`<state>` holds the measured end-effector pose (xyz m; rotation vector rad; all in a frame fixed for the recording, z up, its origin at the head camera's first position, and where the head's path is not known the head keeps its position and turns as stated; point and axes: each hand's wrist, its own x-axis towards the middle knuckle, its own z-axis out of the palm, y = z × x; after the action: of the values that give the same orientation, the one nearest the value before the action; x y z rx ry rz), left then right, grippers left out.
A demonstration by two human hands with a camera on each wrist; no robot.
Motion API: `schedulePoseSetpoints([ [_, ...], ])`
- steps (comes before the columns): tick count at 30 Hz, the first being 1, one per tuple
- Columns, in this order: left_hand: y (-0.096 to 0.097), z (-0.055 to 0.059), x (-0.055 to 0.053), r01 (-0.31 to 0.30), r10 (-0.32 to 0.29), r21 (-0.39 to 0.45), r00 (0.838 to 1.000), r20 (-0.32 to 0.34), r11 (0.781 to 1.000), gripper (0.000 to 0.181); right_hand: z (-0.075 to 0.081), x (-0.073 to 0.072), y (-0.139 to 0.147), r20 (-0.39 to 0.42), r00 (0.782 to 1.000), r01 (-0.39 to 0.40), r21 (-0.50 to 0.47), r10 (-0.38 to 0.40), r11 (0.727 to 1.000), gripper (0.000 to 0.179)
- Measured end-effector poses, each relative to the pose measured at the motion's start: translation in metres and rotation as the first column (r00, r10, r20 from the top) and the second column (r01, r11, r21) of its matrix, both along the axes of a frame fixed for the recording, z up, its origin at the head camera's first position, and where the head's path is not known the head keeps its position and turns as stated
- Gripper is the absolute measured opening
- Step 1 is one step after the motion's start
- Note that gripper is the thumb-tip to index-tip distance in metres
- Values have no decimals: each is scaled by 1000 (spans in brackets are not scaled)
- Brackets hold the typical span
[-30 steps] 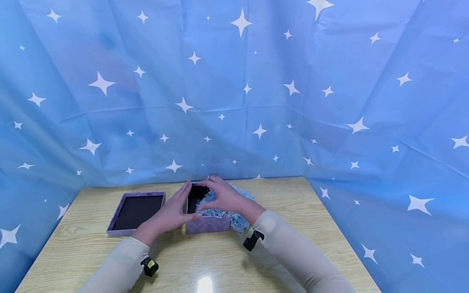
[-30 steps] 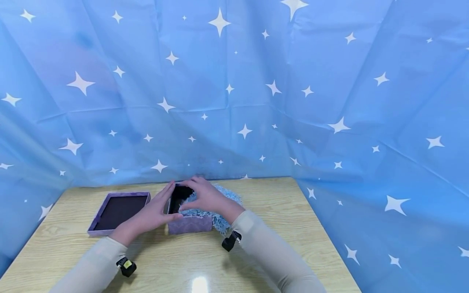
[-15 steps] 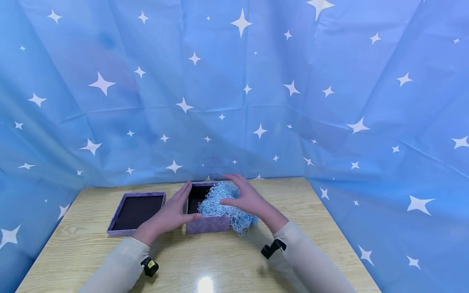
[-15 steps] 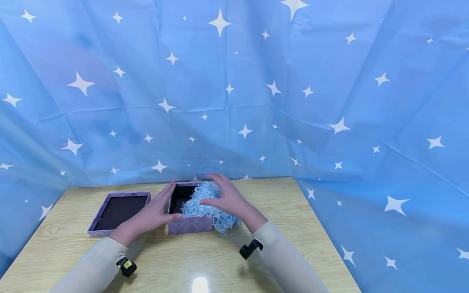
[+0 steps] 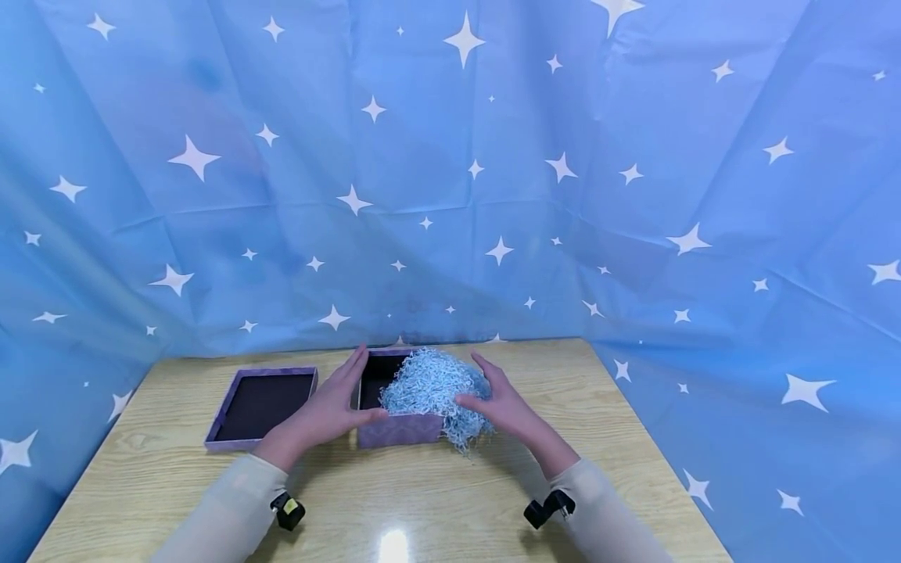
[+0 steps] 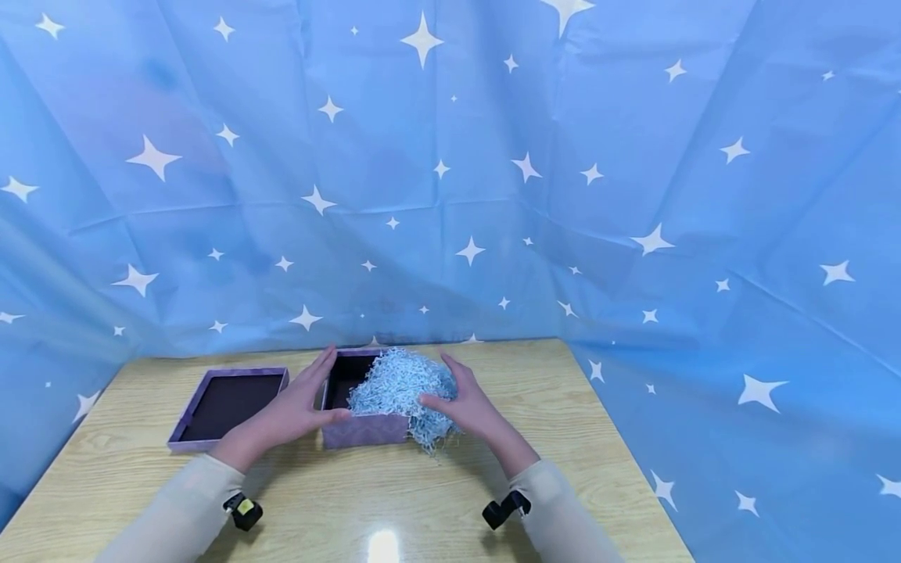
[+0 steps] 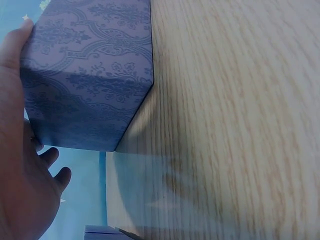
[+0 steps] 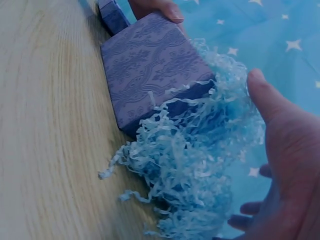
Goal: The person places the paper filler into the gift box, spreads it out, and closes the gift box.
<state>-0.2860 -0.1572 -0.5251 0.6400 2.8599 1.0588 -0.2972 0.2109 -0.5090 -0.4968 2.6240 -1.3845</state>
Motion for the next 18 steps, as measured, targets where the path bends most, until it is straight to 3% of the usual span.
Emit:
schedulePoseSetpoints([
  [11, -1, 0, -1, 7, -7, 17, 1000, 13, 1000, 128, -12, -3, -13, 81, 997, -12, -65, 17, 998, 100],
  [18, -1, 2, 0, 7, -8, 17, 1000, 19, 1000, 128, -16, -7, -27, 146, 989, 33, -157, -10, 987, 102],
])
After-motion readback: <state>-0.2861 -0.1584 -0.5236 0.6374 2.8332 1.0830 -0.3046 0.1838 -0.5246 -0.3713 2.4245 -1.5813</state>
